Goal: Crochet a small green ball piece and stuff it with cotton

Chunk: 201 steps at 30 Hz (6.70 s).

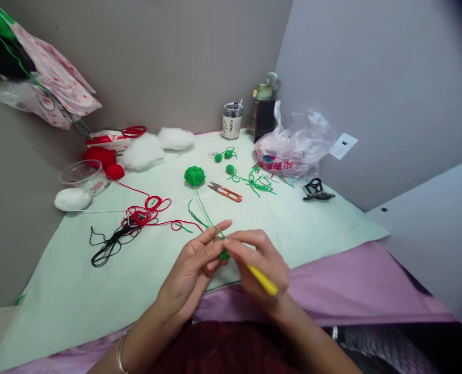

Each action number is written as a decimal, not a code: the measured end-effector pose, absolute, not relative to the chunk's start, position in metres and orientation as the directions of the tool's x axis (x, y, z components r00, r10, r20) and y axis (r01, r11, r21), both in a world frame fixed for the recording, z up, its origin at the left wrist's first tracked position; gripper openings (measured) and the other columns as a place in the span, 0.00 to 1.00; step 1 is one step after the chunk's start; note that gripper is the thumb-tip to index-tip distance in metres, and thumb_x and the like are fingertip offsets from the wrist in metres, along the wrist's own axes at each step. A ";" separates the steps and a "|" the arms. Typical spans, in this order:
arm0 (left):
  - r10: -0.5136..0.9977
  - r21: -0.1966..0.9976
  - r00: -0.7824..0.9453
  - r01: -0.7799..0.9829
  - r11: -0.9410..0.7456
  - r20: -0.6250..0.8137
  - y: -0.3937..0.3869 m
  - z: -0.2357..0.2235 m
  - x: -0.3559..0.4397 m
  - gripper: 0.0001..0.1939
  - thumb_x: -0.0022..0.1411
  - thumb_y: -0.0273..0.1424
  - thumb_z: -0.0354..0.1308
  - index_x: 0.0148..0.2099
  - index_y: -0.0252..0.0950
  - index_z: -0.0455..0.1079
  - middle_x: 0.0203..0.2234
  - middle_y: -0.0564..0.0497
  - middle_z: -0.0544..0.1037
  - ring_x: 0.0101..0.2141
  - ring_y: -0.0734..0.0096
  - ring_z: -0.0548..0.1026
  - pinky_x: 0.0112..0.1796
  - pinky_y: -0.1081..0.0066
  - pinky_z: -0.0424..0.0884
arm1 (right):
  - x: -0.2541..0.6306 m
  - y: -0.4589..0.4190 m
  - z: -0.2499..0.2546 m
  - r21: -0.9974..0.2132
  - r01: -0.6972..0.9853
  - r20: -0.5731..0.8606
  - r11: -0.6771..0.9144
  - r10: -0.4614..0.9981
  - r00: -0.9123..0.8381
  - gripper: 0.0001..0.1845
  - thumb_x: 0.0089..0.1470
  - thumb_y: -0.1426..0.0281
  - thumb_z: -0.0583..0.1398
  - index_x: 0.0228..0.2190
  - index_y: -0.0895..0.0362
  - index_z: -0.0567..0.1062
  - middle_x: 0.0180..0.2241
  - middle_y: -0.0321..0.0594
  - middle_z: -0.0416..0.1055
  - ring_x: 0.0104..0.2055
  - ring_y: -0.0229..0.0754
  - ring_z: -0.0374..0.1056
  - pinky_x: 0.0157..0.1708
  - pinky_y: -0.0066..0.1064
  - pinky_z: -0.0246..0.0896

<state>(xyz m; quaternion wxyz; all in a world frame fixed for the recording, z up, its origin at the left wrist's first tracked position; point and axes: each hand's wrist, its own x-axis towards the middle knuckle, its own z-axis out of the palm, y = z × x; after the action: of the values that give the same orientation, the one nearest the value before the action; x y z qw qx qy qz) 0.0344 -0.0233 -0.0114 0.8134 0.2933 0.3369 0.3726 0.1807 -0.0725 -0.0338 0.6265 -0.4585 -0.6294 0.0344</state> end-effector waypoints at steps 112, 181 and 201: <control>0.838 0.815 0.489 -0.364 0.450 -0.243 -0.024 -0.007 0.033 0.11 0.56 0.35 0.77 0.35 0.35 0.81 0.26 0.52 0.81 0.28 0.74 0.78 0.37 0.74 0.73 | 0.193 -0.079 -0.019 -0.713 0.360 0.691 0.602 0.691 0.213 0.11 0.67 0.80 0.59 0.42 0.55 0.80 0.35 0.38 0.78 0.40 0.38 0.75 0.41 0.30 0.71; 0.813 0.799 0.515 -0.352 0.488 -0.270 -0.025 -0.006 0.034 0.11 0.56 0.35 0.76 0.38 0.36 0.80 0.30 0.52 0.78 0.31 0.71 0.76 0.39 0.70 0.72 | 0.188 -0.078 -0.028 -0.774 0.276 0.634 0.570 0.694 0.342 0.11 0.68 0.76 0.59 0.42 0.52 0.81 0.36 0.39 0.80 0.37 0.41 0.75 0.36 0.34 0.71; 0.806 0.853 0.553 -0.297 0.428 -0.212 -0.021 -0.011 0.032 0.42 0.56 0.31 0.77 0.71 0.42 0.68 0.24 0.60 0.70 0.21 0.83 0.53 0.22 0.77 0.46 | 0.185 -0.072 -0.033 -0.852 0.047 0.513 0.522 0.812 0.280 0.09 0.68 0.69 0.62 0.39 0.53 0.84 0.35 0.40 0.81 0.38 0.41 0.76 0.38 0.32 0.72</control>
<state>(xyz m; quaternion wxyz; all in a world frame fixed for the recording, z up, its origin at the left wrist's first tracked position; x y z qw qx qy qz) 0.0321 -0.0211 -0.0113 0.7839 0.4027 0.3158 0.3517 0.1852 -0.0716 -0.0332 0.6911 -0.4031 -0.5323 0.2768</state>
